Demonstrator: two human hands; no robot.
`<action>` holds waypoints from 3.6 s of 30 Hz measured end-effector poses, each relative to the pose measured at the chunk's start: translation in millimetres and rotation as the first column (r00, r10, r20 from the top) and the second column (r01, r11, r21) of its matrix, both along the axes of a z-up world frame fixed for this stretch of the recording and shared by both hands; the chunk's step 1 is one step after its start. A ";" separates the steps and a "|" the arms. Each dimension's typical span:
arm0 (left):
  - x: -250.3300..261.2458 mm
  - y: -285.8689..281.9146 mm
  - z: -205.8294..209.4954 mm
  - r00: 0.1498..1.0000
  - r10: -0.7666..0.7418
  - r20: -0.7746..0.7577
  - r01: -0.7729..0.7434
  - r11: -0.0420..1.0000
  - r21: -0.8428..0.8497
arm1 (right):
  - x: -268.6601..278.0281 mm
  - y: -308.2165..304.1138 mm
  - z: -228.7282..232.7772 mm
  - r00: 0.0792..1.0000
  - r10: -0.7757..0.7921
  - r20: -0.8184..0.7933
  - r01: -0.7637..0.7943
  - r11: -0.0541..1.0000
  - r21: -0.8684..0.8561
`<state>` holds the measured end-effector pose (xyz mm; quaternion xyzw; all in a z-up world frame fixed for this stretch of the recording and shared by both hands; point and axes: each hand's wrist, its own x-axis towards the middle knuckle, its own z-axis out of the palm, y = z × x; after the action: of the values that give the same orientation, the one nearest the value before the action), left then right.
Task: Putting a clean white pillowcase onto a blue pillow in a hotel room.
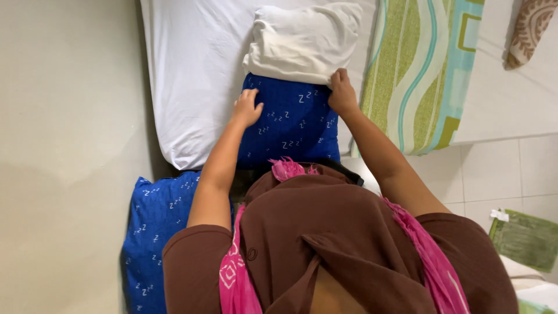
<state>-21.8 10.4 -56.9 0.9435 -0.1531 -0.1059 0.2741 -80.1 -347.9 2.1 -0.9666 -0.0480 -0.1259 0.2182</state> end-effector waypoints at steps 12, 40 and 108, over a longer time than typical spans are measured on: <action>-15.3 -122.2 81.3 0.903 0.270 0.333 -0.185 0.946 -0.266 | 16.4 67.5 70.9 0.992 0.023 -0.127 -0.016 0.998 0.059; 8.2 -34.2 156.1 0.602 0.152 0.784 -0.058 0.987 -0.147 | -14.0 55.4 121.7 0.931 0.346 0.117 -0.360 0.923 0.134; -45.8 23.9 55.0 0.862 0.083 0.500 -0.094 0.996 -0.003 | -22.3 40.3 4.9 0.991 -0.131 0.020 0.110 0.901 0.420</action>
<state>-67.6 34.3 -1.9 0.9477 -0.1741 0.1528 0.2197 -102.5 -307.5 7.0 -0.8953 0.0347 -0.1697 0.4104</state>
